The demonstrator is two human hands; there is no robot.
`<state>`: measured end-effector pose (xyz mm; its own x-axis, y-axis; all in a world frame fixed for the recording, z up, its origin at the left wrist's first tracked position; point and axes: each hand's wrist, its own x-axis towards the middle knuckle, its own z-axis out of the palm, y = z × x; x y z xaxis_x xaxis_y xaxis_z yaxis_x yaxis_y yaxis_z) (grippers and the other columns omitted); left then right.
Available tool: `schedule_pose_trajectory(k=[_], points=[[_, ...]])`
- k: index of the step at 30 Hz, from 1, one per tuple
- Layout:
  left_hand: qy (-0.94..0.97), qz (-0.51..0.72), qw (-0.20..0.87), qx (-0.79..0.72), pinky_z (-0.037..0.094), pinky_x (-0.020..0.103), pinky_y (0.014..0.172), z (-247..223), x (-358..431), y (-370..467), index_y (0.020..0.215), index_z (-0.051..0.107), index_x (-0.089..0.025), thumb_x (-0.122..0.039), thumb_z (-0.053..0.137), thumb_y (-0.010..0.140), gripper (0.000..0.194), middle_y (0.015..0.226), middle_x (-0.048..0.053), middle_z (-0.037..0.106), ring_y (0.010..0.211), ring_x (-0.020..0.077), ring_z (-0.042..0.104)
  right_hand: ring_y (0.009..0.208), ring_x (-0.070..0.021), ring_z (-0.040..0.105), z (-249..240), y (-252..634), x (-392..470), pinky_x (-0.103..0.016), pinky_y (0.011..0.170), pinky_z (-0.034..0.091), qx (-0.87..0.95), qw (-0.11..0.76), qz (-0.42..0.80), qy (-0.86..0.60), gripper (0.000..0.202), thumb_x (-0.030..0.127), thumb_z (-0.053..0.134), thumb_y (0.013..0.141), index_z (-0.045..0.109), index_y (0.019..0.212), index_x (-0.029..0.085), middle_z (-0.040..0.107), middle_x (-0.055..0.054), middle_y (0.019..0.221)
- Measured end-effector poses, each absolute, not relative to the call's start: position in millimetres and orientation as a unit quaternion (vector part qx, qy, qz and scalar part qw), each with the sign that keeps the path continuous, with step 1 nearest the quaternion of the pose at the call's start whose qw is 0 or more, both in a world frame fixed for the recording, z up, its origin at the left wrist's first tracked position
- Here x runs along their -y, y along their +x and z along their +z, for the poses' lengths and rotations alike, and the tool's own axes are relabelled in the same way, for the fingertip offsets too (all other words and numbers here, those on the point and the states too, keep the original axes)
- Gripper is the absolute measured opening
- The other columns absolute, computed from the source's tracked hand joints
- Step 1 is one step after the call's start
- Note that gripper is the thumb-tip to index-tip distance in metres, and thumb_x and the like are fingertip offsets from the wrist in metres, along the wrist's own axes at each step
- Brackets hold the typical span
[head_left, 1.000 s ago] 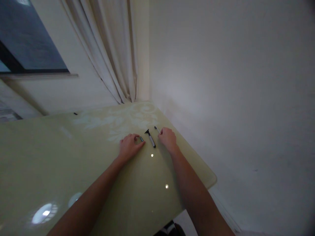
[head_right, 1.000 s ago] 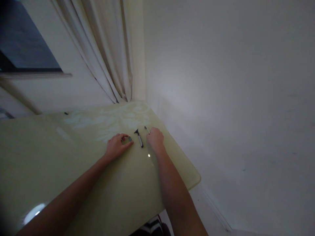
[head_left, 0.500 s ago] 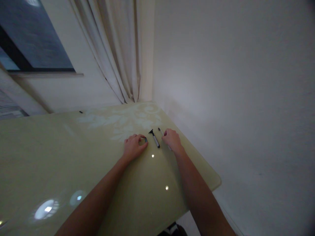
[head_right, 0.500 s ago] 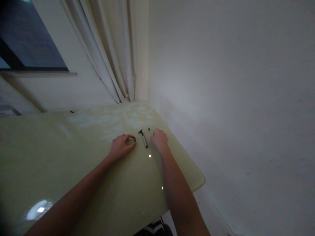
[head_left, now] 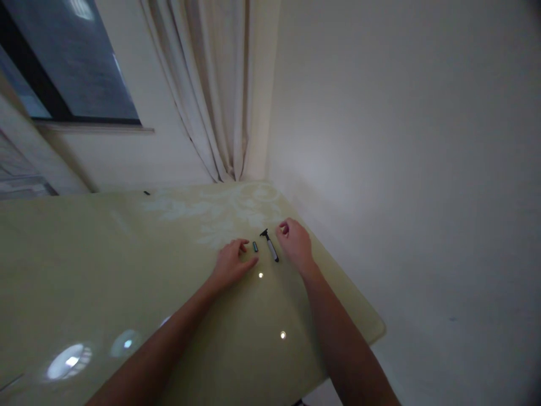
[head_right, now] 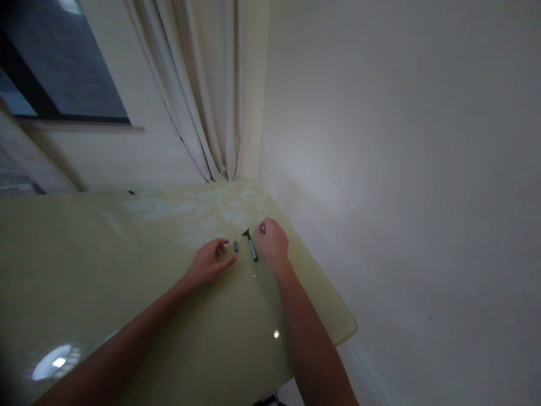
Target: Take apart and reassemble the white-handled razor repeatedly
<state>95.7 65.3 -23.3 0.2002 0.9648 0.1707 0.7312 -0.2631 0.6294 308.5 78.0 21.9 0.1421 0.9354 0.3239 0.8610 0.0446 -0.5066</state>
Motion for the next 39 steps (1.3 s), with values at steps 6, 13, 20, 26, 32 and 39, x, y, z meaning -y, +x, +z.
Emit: schedule_pose_trajectory(k=[6, 13, 20, 26, 32, 39], points=[[0.736, 0.347, 0.331, -0.478, 0.055, 0.035, 0.077, -25, 6, 58, 0.099, 0.068, -0.021, -0.041, 0.066, 0.089, 0.022, 0.092, 0.006, 0.073, 0.084, 0.0232, 0.068, 0.093, -0.0214, 0.063, 12, 239, -40, -0.032, 0.085, 0.047, 0.852, 0.323, 0.103, -0.398, 0.031, 0.044, 0.057, 0.104, 0.071, 0.108, 0.017, 0.071, -0.01, 0.101], [0.677, 0.428, 0.342, -0.491, 0.038, 0.026, 0.056, -28, 29, 54, 0.066, 0.05, -0.022, -0.026, 0.058, 0.076, 0.014, 0.063, -0.002, 0.052, 0.059, 0.0151, 0.047, 0.095, -0.0206, 0.065, -11, 217, -21, -0.03, 0.088, 0.048, 0.907, 0.276, 0.137, -0.287, 0.038, 0.046, 0.044, 0.11, 0.068, 0.116, 0.017, 0.073, -0.009, 0.101], [0.674, 0.383, 0.402, -0.487, 0.023, 0.026, 0.054, -34, 19, 59, 0.056, 0.031, -0.023, -0.029, 0.047, 0.071, 0.023, 0.057, -0.005, 0.03, 0.057, 0.0112, 0.029, 0.072, -0.0177, 0.061, -11, 233, -28, -0.03, 0.066, 0.041, 0.927, 0.258, 0.108, -0.251, 0.056, 0.059, 0.035, 0.109, 0.069, 0.09, 0.018, 0.07, -0.006, 0.079], [0.674, 0.377, 0.414, -0.481, 0.023, 0.025, 0.054, -39, 11, 65, 0.052, 0.037, -0.021, -0.031, 0.045, 0.068, 0.02, 0.055, -0.004, 0.033, 0.057, 0.0109, 0.031, 0.067, -0.0164, 0.057, -12, 236, -33, -0.03, 0.062, 0.036, 0.928, 0.281, 0.058, -0.239, 0.06, 0.057, 0.03, 0.111, 0.066, 0.082, 0.018, 0.064, -0.004, 0.073], [0.671, 0.392, 0.398, -0.487, 0.029, 0.024, 0.054, -43, 1, 65, 0.051, 0.053, -0.017, -0.026, 0.049, 0.07, 0.021, 0.052, -0.003, 0.044, 0.056, 0.0115, 0.039, 0.066, -0.0154, 0.057, -13, 234, -37, -0.029, 0.062, 0.034, 0.922, 0.278, 0.021, -0.27, 0.054, 0.054, 0.037, 0.111, 0.064, 0.08, 0.019, 0.065, -0.004, 0.073], [0.676, 0.395, 0.39, -0.485, 0.037, 0.024, 0.056, -44, -6, 61, 0.056, 0.067, -0.015, -0.025, 0.052, 0.07, 0.023, 0.055, 0.0, 0.06, 0.056, 0.0132, 0.049, 0.064, -0.0148, 0.057, -23, 230, -43, -0.029, 0.06, 0.031, 0.92, 0.277, -0.015, -0.276, 0.052, 0.051, 0.035, 0.11, 0.062, 0.079, 0.019, 0.066, -0.003, 0.072]])
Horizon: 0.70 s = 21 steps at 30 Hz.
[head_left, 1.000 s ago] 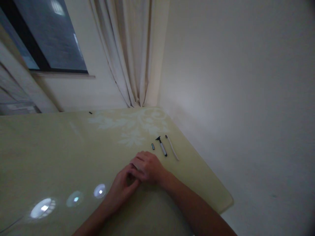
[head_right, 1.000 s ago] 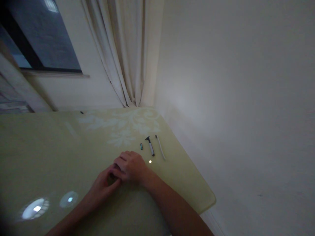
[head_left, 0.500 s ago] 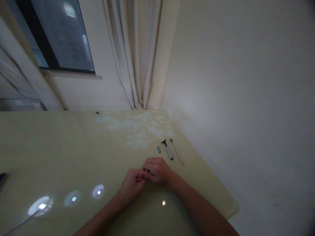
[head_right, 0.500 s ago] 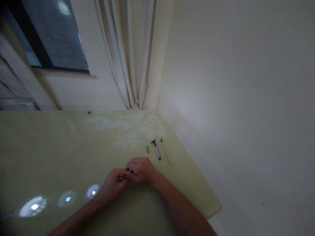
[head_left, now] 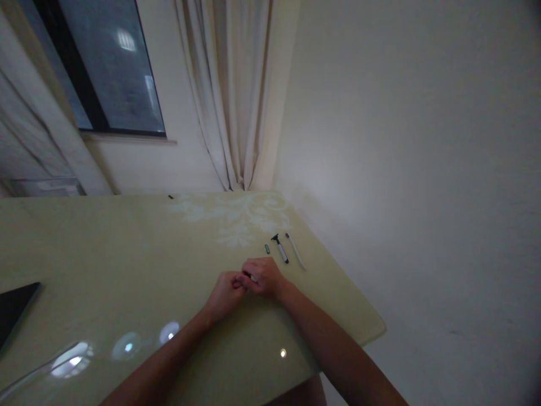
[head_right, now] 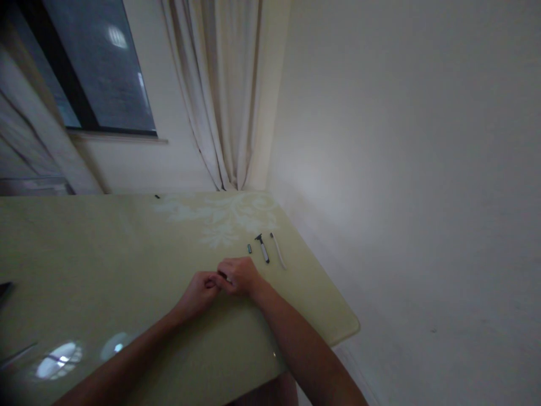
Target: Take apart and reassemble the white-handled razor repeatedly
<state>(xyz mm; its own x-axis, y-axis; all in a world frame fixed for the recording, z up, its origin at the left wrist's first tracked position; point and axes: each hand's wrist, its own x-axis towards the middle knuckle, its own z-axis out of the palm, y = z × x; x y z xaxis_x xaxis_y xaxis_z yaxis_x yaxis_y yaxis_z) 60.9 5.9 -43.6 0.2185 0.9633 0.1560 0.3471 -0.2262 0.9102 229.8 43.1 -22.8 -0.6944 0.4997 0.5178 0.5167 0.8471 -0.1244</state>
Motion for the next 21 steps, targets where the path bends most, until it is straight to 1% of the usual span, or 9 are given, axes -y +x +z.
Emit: schedule_pose_trajectory(k=[4, 9, 12, 15, 17, 19, 21], points=[[0.682, 0.397, 0.386, -0.478, 0.04, 0.024, 0.057, -42, -8, 59, 0.058, 0.07, -0.015, -0.027, 0.055, 0.071, 0.024, 0.056, 0.001, 0.063, 0.056, 0.0139, 0.052, 0.065, -0.0149, 0.059, -25, 229, -46, -0.03, 0.059, 0.029, 0.921, 0.266, -0.041, -0.281, 0.05, 0.05, 0.038, 0.109, 0.062, 0.078, 0.019, 0.067, -0.003, 0.072], [0.689, 0.404, 0.371, -0.473, 0.041, 0.024, 0.056, -40, -10, 56, 0.055, 0.067, -0.016, -0.031, 0.058, 0.072, 0.024, 0.054, 0.001, 0.06, 0.056, 0.0146, 0.052, 0.065, -0.015, 0.059, -27, 226, -50, -0.03, 0.057, 0.025, 0.92, 0.256, -0.054, -0.291, 0.05, 0.053, 0.043, 0.107, 0.064, 0.078, 0.019, 0.068, -0.004, 0.073], [0.695, 0.403, 0.358, -0.476, 0.039, 0.024, 0.055, -38, -11, 53, 0.055, 0.064, -0.017, -0.036, 0.06, 0.075, 0.028, 0.053, 0.0, 0.057, 0.056, 0.0145, 0.05, 0.063, -0.0145, 0.058, -27, 224, -53, -0.029, 0.057, 0.023, 0.917, 0.262, -0.052, -0.295, 0.05, 0.055, 0.044, 0.107, 0.064, 0.077, 0.019, 0.068, -0.003, 0.071], [0.697, 0.4, 0.34, -0.489, 0.034, 0.024, 0.052, -36, -12, 51, 0.051, 0.053, -0.019, -0.045, 0.061, 0.077, 0.038, 0.05, -0.003, 0.046, 0.053, 0.0122, 0.042, 0.063, -0.0142, 0.058, -25, 223, -54, -0.029, 0.058, 0.023, 0.907, 0.282, -0.052, -0.309, 0.051, 0.056, 0.045, 0.106, 0.064, 0.076, 0.019, 0.069, -0.003, 0.071], [0.696, 0.397, 0.327, -0.501, 0.027, 0.024, 0.05, -35, -13, 49, 0.049, 0.038, -0.022, -0.053, 0.061, 0.079, 0.048, 0.048, -0.006, 0.033, 0.051, 0.01, 0.032, 0.063, -0.0138, 0.058, -22, 224, -55, -0.028, 0.059, 0.025, 0.892, 0.306, -0.053, -0.328, 0.05, 0.055, 0.046, 0.105, 0.063, 0.075, 0.019, 0.069, -0.003, 0.07], [0.696, 0.392, 0.314, -0.513, 0.021, 0.025, 0.05, -34, -14, 47, 0.051, 0.025, -0.024, -0.058, 0.058, 0.079, 0.055, 0.051, -0.007, 0.022, 0.051, 0.0091, 0.023, 0.061, -0.0132, 0.057, -18, 228, -57, -0.028, 0.061, 0.027, 0.865, 0.34, -0.056, -0.366, 0.048, 0.053, 0.046, 0.105, 0.062, 0.074, 0.019, 0.068, -0.002, 0.068], [0.699, 0.386, 0.304, -0.52, 0.019, 0.026, 0.051, -33, -15, 46, 0.054, 0.019, -0.025, -0.06, 0.055, 0.08, 0.056, 0.053, -0.007, 0.017, 0.052, 0.0091, 0.02, 0.059, -0.0127, 0.055, -13, 236, -63, -0.027, 0.06, 0.026, 0.823, 0.372, -0.059, -0.424, 0.047, 0.051, 0.047, 0.105, 0.062, 0.073, 0.019, 0.067, -0.001, 0.066]])
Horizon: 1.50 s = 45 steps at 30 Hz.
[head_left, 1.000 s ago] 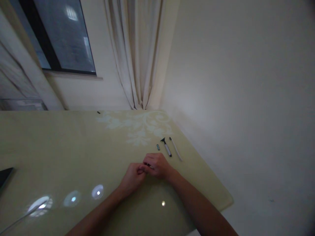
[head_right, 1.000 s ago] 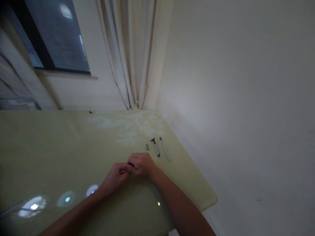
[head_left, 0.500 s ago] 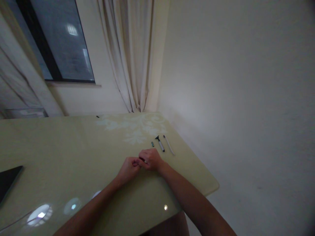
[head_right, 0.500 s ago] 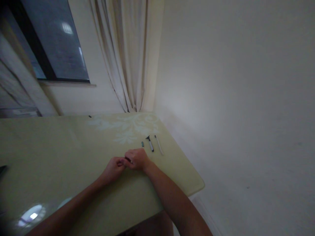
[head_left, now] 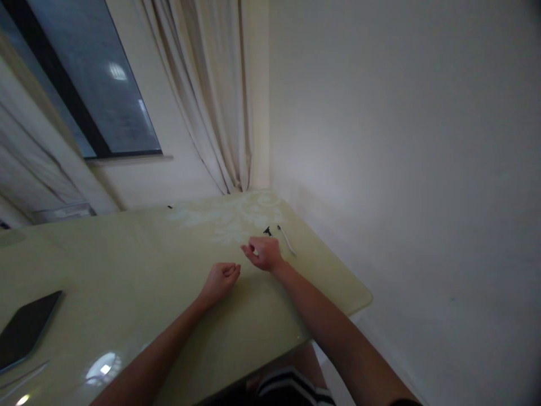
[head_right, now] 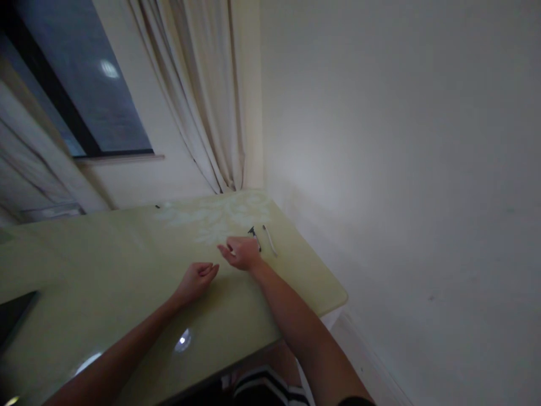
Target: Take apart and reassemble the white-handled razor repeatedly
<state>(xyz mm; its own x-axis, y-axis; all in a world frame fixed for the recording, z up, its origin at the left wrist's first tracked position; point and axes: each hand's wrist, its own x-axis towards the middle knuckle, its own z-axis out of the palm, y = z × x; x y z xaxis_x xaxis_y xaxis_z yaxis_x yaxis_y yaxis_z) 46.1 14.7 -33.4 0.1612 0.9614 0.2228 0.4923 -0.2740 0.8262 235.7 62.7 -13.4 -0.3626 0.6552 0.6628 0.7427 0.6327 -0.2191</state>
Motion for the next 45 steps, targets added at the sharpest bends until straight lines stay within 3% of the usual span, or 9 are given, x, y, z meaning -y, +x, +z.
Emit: schedule_pose_trajectory(k=[8, 17, 21, 24, 27, 29, 34, 40, 45], points=[[0.715, 0.361, 0.282, -0.527, 0.018, 0.027, 0.051, -31, -14, 43, 0.056, 0.018, -0.026, -0.061, 0.051, 0.082, 0.055, 0.056, -0.007, 0.016, 0.053, 0.0101, 0.018, 0.062, -0.0149, 0.054, 10, 288, -91, -0.028, 0.059, 0.023, 0.546, 0.457, -0.033, -0.702, 0.054, 0.05, 0.037, 0.109, 0.064, 0.074, 0.019, 0.064, -0.002, 0.067], [0.743, 0.324, 0.237, -0.536, 0.019, 0.027, 0.054, -31, -33, 52, 0.055, 0.019, -0.025, -0.059, 0.053, 0.084, 0.056, 0.055, -0.006, 0.018, 0.054, 0.0104, 0.021, 0.079, -0.0212, 0.066, 14, 293, -92, -0.029, 0.066, 0.036, 0.535, 0.34, 0.024, -0.773, 0.047, 0.049, 0.039, 0.107, 0.077, 0.096, 0.022, 0.076, -0.008, 0.089], [0.746, 0.316, 0.192, -0.553, 0.025, 0.027, 0.057, -31, -58, 68, 0.056, 0.037, -0.023, -0.05, 0.056, 0.084, 0.044, 0.055, -0.006, 0.033, 0.055, 0.0124, 0.035, 0.081, -0.022, 0.069, 11, 287, -89, -0.032, 0.071, 0.04, 0.581, 0.296, 0.007, -0.758, 0.04, 0.047, 0.048, 0.105, 0.078, 0.096, 0.023, 0.078, -0.008, 0.09], [0.752, 0.302, 0.172, -0.56, 0.037, 0.027, 0.064, -32, -78, 80, 0.085, 0.065, -0.019, -0.047, 0.067, 0.079, 0.029, 0.073, 0.0, 0.059, 0.067, 0.017, 0.054, 0.085, -0.0225, 0.069, 7, 285, -87, -0.034, 0.081, 0.04, 0.629, 0.282, -0.022, -0.724, 0.035, 0.042, 0.053, 0.103, 0.078, 0.091, 0.021, 0.078, -0.008, 0.09], [0.759, 0.283, 0.159, -0.564, 0.047, 0.035, 0.083, -32, -95, 89, 0.122, 0.069, -0.017, -0.05, 0.077, 0.074, 0.059, 0.108, 0.011, 0.07, 0.098, 0.0269, 0.065, 0.094, -0.0248, 0.068, 3, 284, -85, -0.037, 0.086, 0.038, 0.653, 0.269, -0.05, -0.707, 0.031, 0.04, 0.057, 0.102, 0.077, 0.089, 0.021, 0.078, -0.009, 0.092], [0.761, 0.267, 0.154, -0.57, 0.046, 0.043, 0.095, -31, -102, 93, 0.129, 0.07, -0.02, -0.053, 0.079, 0.074, 0.064, 0.122, 0.015, 0.069, 0.114, 0.0342, 0.062, 0.1, -0.0265, 0.066, 0, 283, -83, -0.039, 0.088, 0.037, 0.658, 0.257, -0.061, -0.705, 0.029, 0.041, 0.057, 0.102, 0.076, 0.091, 0.021, 0.078, -0.01, 0.098], [0.773, 0.249, 0.159, -0.562, 0.04, 0.053, 0.104, -34, -102, 97, 0.118, 0.078, -0.03, -0.051, 0.072, 0.085, 0.04, 0.13, 0.012, 0.067, 0.124, 0.0379, 0.058, 0.109, -0.0295, 0.061, -7, 282, -81, -0.041, 0.09, 0.035, 0.669, 0.229, -0.074, -0.703, 0.03, 0.044, 0.059, 0.101, 0.076, 0.098, 0.019, 0.075, -0.014, 0.107], [0.798, 0.268, 0.18, -0.508, 0.047, 0.043, 0.102, -40, -90, 83, 0.114, 0.078, -0.021, -0.04, 0.07, 0.089, 0.033, 0.117, 0.012, 0.069, 0.112, 0.0297, 0.064, 0.11, -0.031, 0.059, -14, 283, -81, -0.042, 0.09, 0.035, 0.68, 0.202, -0.085, -0.7, 0.027, 0.044, 0.063, 0.099, 0.075, 0.1, 0.019, 0.073, -0.014, 0.109], [0.795, 0.289, 0.188, -0.5, 0.052, 0.041, 0.096, -40, -86, 80, 0.114, 0.077, -0.017, -0.041, 0.07, 0.088, 0.036, 0.112, 0.013, 0.069, 0.106, 0.0297, 0.066, 0.112, -0.0309, 0.057, -17, 284, -82, -0.042, 0.091, 0.035, 0.685, 0.18, -0.077, -0.702, 0.022, 0.038, 0.064, 0.098, 0.075, 0.098, 0.019, 0.072, -0.015, 0.113]])
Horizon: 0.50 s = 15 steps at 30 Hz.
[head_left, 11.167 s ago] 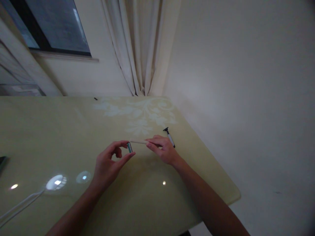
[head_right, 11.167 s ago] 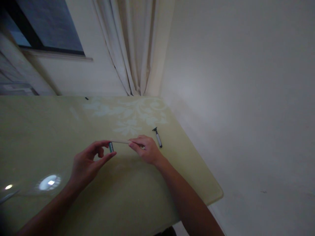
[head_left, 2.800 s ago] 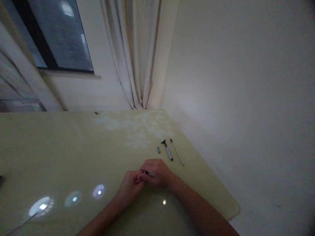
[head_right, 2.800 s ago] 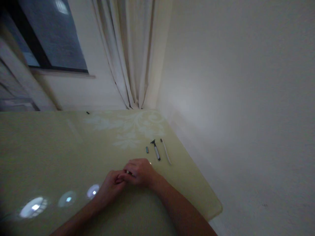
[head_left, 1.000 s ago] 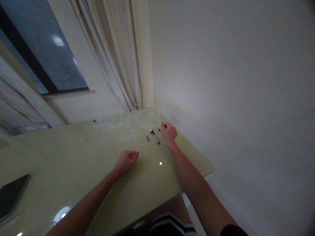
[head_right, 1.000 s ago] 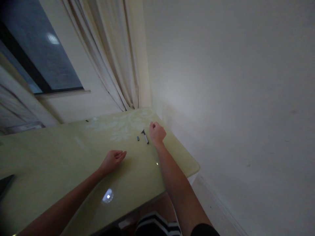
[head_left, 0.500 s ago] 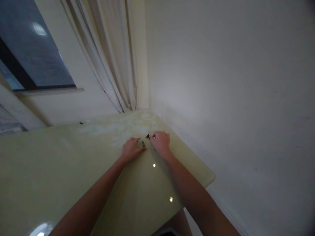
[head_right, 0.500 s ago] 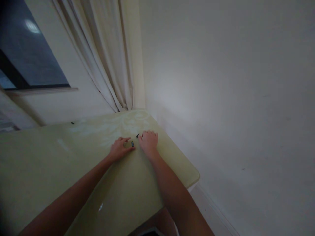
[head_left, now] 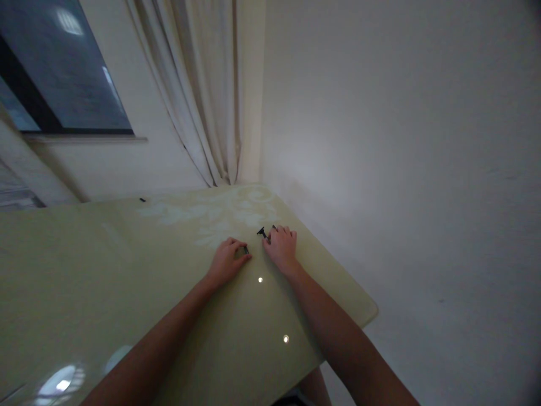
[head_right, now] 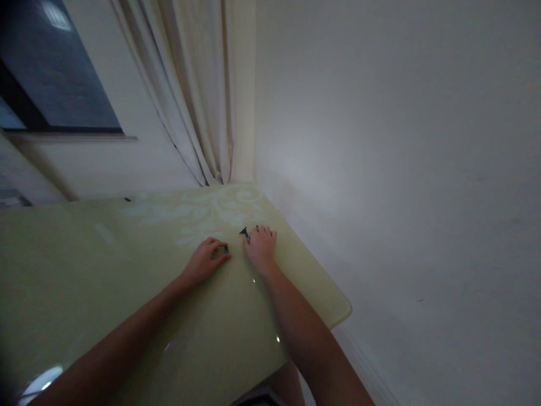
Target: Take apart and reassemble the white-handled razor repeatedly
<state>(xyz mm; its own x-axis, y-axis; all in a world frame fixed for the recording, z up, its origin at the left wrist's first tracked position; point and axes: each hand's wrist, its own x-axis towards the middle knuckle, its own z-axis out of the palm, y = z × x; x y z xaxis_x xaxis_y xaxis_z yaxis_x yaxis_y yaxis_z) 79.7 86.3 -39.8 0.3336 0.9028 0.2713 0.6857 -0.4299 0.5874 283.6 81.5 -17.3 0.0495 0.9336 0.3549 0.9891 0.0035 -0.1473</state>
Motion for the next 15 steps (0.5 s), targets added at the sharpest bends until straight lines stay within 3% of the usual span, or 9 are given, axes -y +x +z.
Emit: schedule_pose_trajectory(k=[15], points=[[0.771, 0.3, 0.201, -0.525, 0.053, 0.041, 0.093, -38.7, -89.2, 84.2, 0.111, 0.079, -0.019, -0.043, 0.073, 0.085, 0.036, 0.11, 0.012, 0.068, 0.102, 0.0286, 0.067, 0.11, -0.0316, 0.059, -16.7, 283.2, -81.0, -0.043, 0.09, 0.036, 0.678, 0.181, -0.078, -0.708, 0.022, 0.037, 0.064, 0.096, 0.075, 0.095, 0.018, 0.073, -0.016, 0.11]])
